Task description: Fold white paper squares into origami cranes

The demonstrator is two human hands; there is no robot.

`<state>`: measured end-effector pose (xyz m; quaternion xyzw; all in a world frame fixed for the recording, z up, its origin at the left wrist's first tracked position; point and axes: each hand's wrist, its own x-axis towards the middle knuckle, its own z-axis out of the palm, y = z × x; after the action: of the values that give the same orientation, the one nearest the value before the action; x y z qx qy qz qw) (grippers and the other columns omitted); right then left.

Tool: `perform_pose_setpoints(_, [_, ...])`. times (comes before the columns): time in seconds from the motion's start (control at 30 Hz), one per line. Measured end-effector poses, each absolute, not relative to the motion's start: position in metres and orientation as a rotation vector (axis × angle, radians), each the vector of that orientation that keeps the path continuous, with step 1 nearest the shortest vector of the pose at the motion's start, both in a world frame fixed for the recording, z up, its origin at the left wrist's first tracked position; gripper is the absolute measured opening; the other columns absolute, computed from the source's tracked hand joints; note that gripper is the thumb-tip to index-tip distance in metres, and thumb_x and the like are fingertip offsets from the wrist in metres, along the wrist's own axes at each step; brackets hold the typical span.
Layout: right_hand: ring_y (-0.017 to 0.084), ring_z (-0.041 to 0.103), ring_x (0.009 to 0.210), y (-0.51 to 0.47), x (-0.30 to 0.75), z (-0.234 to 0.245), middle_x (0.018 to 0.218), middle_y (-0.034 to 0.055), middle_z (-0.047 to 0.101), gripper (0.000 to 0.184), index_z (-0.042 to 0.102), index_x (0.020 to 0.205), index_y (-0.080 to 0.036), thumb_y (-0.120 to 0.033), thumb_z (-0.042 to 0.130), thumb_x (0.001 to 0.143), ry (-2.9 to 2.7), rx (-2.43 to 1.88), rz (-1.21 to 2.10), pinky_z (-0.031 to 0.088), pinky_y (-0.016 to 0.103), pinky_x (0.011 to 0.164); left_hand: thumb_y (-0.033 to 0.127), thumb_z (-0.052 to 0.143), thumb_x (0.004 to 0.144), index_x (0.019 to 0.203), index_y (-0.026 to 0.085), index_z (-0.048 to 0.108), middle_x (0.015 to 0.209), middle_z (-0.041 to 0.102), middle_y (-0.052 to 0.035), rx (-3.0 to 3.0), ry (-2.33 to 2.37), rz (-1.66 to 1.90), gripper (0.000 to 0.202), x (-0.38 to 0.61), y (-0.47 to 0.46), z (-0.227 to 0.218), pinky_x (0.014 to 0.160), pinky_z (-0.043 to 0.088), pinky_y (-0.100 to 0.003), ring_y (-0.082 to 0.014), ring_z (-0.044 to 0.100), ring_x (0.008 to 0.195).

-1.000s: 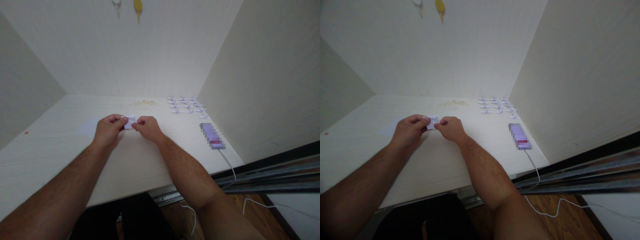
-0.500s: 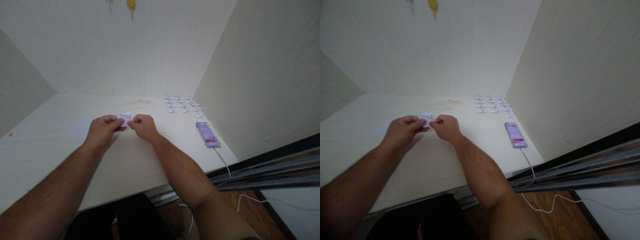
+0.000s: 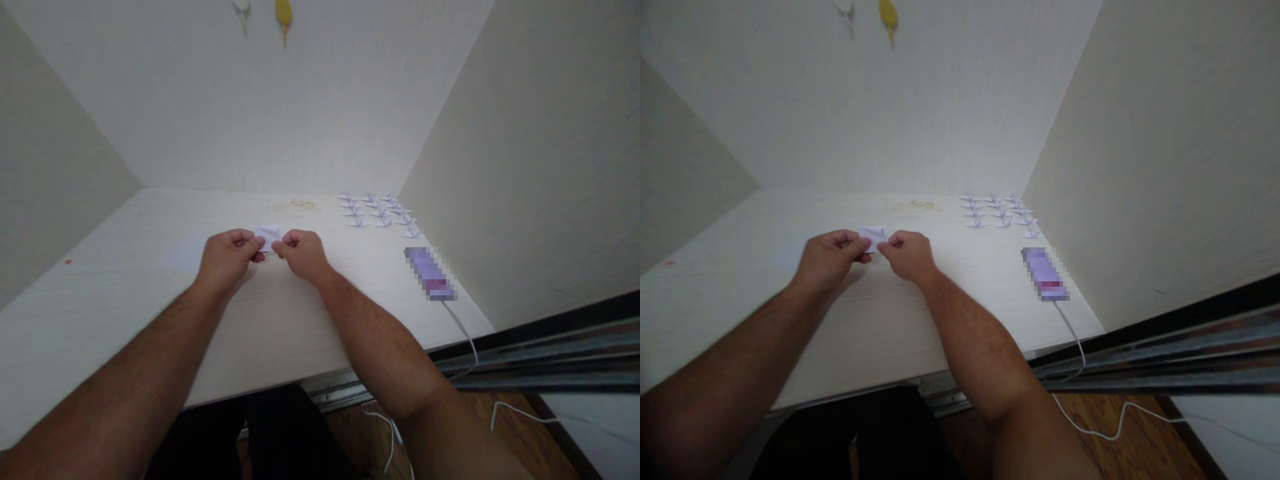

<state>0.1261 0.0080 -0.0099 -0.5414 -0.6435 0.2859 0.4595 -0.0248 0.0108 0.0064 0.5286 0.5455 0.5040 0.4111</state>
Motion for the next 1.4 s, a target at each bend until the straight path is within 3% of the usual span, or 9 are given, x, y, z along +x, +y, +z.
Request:
perform_pose_setpoints(0.27, [0.008, 0.043, 0.044, 0.005, 0.127, -0.013, 0.051, -0.0026, 0.056, 0.025, 0.059, 0.059, -0.017, -0.037, 0.064, 0.071, -1.492, -1.289, 0.915, 0.033, 0.022, 0.046, 0.036, 0.077, 0.063, 0.069, 0.016, 0.063, 0.061, 0.061, 0.0, 1.263, 1.081, 1.363, 0.025, -0.029, 0.02, -0.01, 0.059, 0.047, -0.025, -0.0107, 0.056, 0.055])
perform_pose_setpoints(0.67, [0.009, 0.044, 0.048, 0.001, 0.126, -0.01, 0.053, -0.0045, 0.053, 0.025, 0.055, 0.061, -0.019, -0.038, 0.068, 0.068, -1.482, -1.213, 0.865, 0.035, 0.023, 0.048, 0.031, 0.075, 0.064, 0.069, 0.015, 0.063, 0.059, 0.059, 0.0011, 1.342, 1.123, 1.362, 0.02, -0.028, 0.019, -0.008, 0.054, 0.038, -0.023, -0.0095, 0.051, 0.054])
perform_pose_setpoints(0.9, [0.011, 0.052, 0.053, 0.001, 0.128, -0.006, 0.06, -0.0006, 0.061, 0.019, 0.064, 0.069, -0.017, -0.036, 0.067, 0.069, -1.402, -1.188, 0.847, 0.042, 0.024, 0.053, 0.034, 0.073, 0.066, 0.068, 0.015, 0.066, 0.063, 0.063, -0.001, 1.487, 1.132, 1.255, 0.02, -0.029, 0.017, -0.008, 0.056, 0.041, -0.025, -0.011, 0.053, 0.057])
perform_pose_setpoints(1.2, [0.011, 0.052, 0.051, 0.003, 0.129, -0.006, 0.056, -0.0006, 0.06, 0.017, 0.065, 0.069, -0.016, -0.033, 0.066, 0.069, -1.354, -1.189, 0.853, 0.041, 0.024, 0.05, 0.033, 0.071, 0.07, 0.073, 0.014, 0.067, 0.066, 0.064, -0.0021, 1.533, 1.083, 1.213, 0.02, -0.03, 0.017, -0.007, 0.057, 0.042, -0.025, -0.0112, 0.055, 0.058])
perform_pose_setpoints(1.4, [0.011, 0.052, 0.051, 0.004, 0.129, -0.004, 0.057, -0.0007, 0.06, 0.017, 0.065, 0.069, -0.017, -0.033, 0.066, 0.068, -1.291, -1.192, 0.844, 0.044, 0.025, 0.051, 0.03, 0.078, 0.061, 0.071, 0.014, 0.063, 0.064, 0.064, -0.0024, 1.479, 1.083, 1.164, 0.023, -0.028, 0.013, -0.005, 0.052, 0.043, -0.025, -0.0111, 0.055, 0.053])
